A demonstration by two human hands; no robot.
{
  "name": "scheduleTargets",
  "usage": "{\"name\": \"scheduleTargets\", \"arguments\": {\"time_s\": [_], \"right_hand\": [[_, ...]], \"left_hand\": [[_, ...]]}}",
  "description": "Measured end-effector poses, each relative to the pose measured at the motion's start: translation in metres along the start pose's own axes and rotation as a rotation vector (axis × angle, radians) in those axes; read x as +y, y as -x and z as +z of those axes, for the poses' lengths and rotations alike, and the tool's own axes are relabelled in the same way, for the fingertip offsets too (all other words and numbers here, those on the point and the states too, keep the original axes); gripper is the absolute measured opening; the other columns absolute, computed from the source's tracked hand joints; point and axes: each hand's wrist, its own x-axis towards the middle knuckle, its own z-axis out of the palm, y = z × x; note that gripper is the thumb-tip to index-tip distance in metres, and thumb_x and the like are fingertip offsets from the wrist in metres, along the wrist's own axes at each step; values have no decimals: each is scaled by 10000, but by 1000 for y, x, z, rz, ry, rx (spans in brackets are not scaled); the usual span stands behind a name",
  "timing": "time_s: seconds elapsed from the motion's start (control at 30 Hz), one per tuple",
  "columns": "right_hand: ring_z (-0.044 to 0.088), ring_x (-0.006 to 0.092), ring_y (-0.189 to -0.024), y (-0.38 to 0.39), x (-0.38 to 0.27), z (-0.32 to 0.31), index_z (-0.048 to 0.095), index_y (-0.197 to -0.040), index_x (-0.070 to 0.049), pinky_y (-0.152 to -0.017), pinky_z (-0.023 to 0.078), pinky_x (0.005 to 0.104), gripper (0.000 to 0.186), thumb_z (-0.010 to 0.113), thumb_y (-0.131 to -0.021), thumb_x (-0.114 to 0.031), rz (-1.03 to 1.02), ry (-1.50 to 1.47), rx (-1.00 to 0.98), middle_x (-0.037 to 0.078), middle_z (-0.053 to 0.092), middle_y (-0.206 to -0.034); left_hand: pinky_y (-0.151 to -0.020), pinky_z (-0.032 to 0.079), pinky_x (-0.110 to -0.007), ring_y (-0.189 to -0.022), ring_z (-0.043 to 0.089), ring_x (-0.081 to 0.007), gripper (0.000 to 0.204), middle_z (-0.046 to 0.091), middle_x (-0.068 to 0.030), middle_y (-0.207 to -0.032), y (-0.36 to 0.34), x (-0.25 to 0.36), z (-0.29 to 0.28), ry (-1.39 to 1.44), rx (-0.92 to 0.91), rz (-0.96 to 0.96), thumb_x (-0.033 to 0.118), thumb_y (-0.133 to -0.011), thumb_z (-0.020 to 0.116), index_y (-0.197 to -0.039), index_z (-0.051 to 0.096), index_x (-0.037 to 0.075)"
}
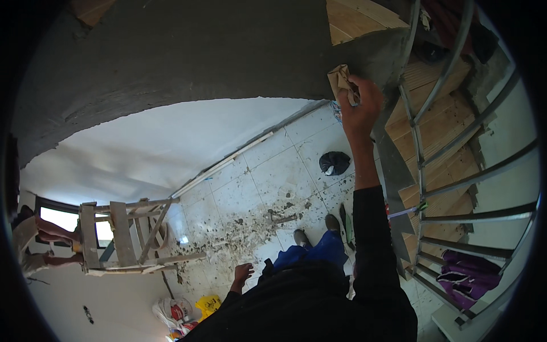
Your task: Plastering and smoothing a curved wall section under a staircase using a trowel.
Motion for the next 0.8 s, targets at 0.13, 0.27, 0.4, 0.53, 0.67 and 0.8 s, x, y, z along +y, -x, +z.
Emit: {"name": "scheduleTargets", "arguments": {"time_s": [0.13, 0.27, 0.4, 0.53, 0.67, 0.8], "right_hand": [[595, 252, -905, -1, -8, 9, 662, -1017, -71, -840, 453, 382, 275, 707, -749, -25, 90, -198, -21, 73, 636, -954], [581, 245, -977, -3, -27, 17, 687, -1010, -132, -908, 411, 443, 362, 787, -674, -41, -235, -168, -59, 35, 645, -998], [570, 210, -955, 6, 13, 11, 698, -984, -154, -882, 386, 421, 403, 853, -615, -112, -407, -75, -249, -22, 639, -996], [567, 200, -944, -4, -8, 13, 709, -962, -165, -874, 377, 416, 394, 876, -605, -144, -395, -123, -171, -35, 633, -985], [583, 202, -915, -6, 2, 7, 705, -987, -156, -872, 384, 410, 379, 862, -644, -121, -466, -41, -265, -22, 637, -971], [582, 196, -925, -14, -13, 11, 708, -985, -167, -885, 379, 407, 360, 862, -665, -112, -417, -99, -176, -32, 645, -980]], "left_hand": [[-592, 513, -310, -779, 713, -195, 304, 722, -80, -965, 27, -23, 15, 103, 52, -107, 245, -894, 639, -1093, 711, 25], [-577, 510, -313, -782, 717, -196, 289, 724, -62, -943, 40, -21, 69, 66, 44, -159, 241, -880, 638, -1074, 723, 44], [-579, 519, -303, -802, 724, -185, 302, 725, -68, -946, 36, -5, 117, 173, 59, -80, 250, -905, 641, -1090, 718, 25], [-581, 524, -289, -764, 722, -179, 301, 733, -78, -930, 33, -1, 148, 195, 79, -13, 244, -912, 635, -1098, 720, 23], [-606, 510, -287, -791, 700, -172, 315, 707, -74, -986, 36, -7, 159, 163, 30, -67, 248, -931, 625, -1154, 679, 33], [-533, 503, -265, -736, 710, -157, 290, 728, -81, -918, 39, -9, 170, 301, 128, -92, 233, -907, 642, -1094, 718, 26]]}}
